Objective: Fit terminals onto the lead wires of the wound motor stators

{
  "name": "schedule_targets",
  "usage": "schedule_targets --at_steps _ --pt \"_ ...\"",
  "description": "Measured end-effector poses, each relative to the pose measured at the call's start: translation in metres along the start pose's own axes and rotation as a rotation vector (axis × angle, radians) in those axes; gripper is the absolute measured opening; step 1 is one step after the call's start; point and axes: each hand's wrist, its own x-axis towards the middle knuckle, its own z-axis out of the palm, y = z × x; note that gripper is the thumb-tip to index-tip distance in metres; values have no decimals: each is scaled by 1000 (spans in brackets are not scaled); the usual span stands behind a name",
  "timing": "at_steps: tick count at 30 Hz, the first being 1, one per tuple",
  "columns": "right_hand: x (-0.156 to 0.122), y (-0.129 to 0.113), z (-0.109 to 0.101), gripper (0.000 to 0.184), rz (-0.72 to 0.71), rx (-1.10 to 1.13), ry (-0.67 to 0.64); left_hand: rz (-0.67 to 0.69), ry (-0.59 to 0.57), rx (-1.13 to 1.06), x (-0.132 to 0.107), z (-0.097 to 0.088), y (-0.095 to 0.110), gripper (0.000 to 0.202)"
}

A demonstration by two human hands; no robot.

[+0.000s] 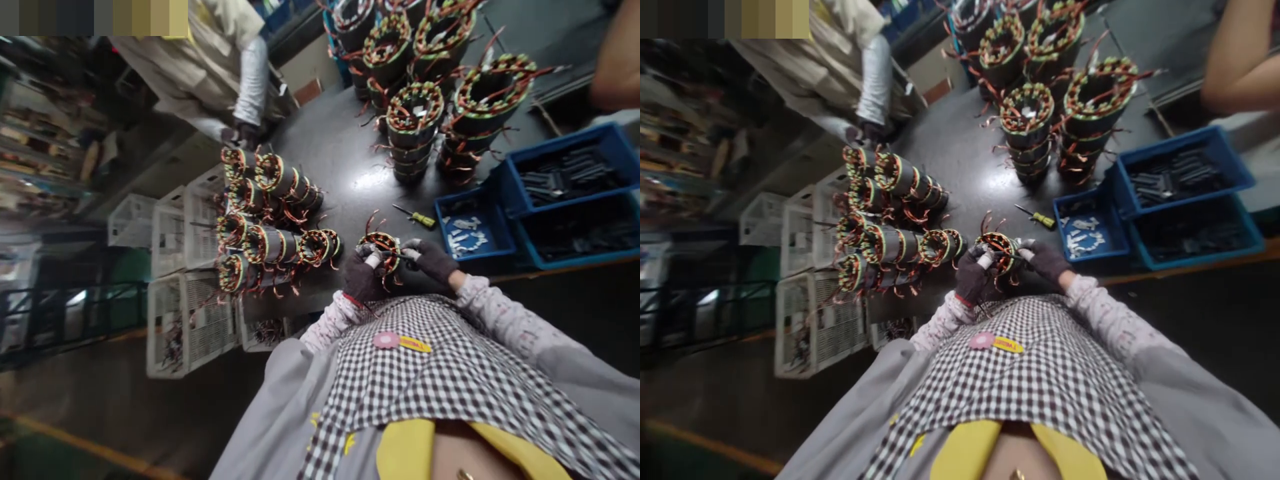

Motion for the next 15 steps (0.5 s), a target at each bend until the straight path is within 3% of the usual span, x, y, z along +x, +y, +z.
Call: schedule_targets --at_steps 2,3,7,9,12,14,15 --pt "1 0 -13 25 0 78 -54 -24 -3 23 1 -3 6 46" --pt "-2 -1 -19 26 -22 99 -10 -31 -4 30 1 -4 9 47" --pt "-30 -28 -41 45 -66 238 315 41 -7 36 -5 1 24 47" --pt "-41 -54 -46 52 -140 298 256 99 -35 21 -11 11 27 43" --pt "-45 -84 -47 37 -301 229 124 115 -125 23 -15 23 26 38" --pt "-42 -79 -45 29 -274 211 172 144 -112 79 -10 20 23 35" --pt "-40 -68 -44 28 -216 226 205 187 -46 109 -4 15 21 33"
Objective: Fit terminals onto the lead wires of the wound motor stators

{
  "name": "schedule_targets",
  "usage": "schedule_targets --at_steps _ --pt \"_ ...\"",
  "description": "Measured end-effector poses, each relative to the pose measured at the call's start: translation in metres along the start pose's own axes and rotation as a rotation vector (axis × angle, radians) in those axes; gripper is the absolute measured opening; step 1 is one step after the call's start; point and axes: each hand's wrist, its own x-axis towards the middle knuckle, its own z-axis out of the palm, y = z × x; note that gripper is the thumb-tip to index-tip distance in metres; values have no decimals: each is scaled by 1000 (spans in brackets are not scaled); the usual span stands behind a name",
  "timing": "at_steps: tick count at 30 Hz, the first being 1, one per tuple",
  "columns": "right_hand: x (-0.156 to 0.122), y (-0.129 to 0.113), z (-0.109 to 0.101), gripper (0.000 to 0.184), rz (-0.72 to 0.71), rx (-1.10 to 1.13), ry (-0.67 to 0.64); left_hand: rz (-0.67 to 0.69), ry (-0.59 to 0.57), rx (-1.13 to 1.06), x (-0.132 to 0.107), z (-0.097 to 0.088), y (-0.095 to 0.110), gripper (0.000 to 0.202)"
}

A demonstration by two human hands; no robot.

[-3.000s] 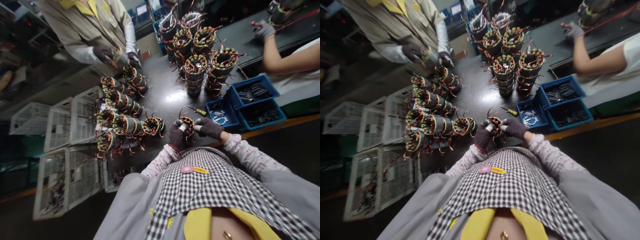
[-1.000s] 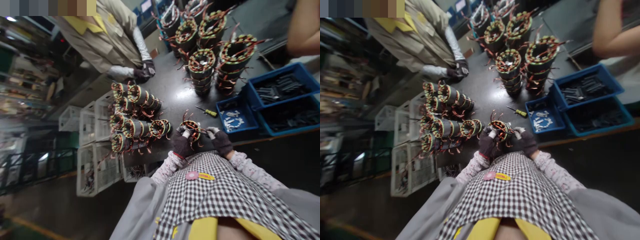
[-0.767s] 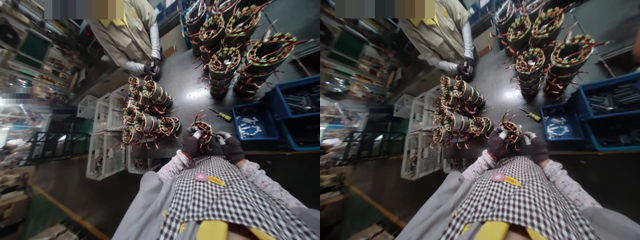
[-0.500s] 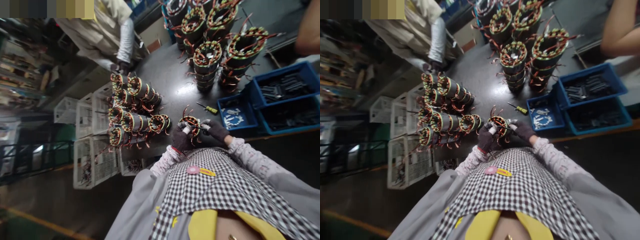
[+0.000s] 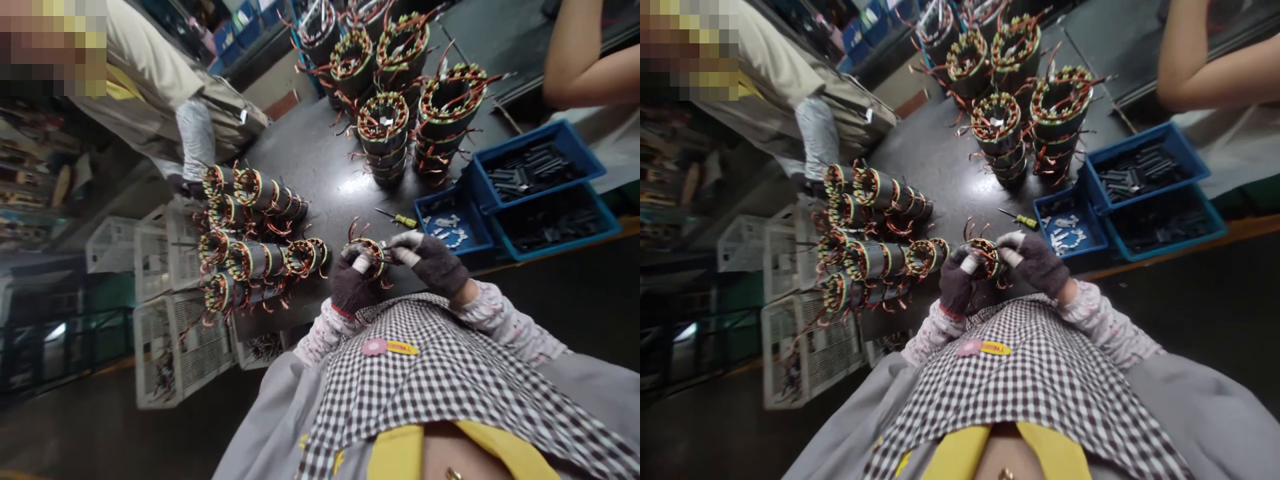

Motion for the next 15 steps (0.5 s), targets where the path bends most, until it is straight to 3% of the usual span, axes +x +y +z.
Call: schedule_targets --at_steps 2,4,8,11,15 --pt "-5 34 -2 29 153 -8 43 80 206 70 12 -14 -10 33" --pt "-12 70 -1 26 263 -104 26 53 328 144 25 -28 -22 44" --pt "-20 114 13 23 266 -251 -9 -168 179 218 36 -39 -46 47" --pt "-20 123 26 22 260 -234 8 -170 185 220 35 -35 -52 38" --pt "-25 132 36 28 398 -67 72 -156 153 206 31 -33 -44 30"
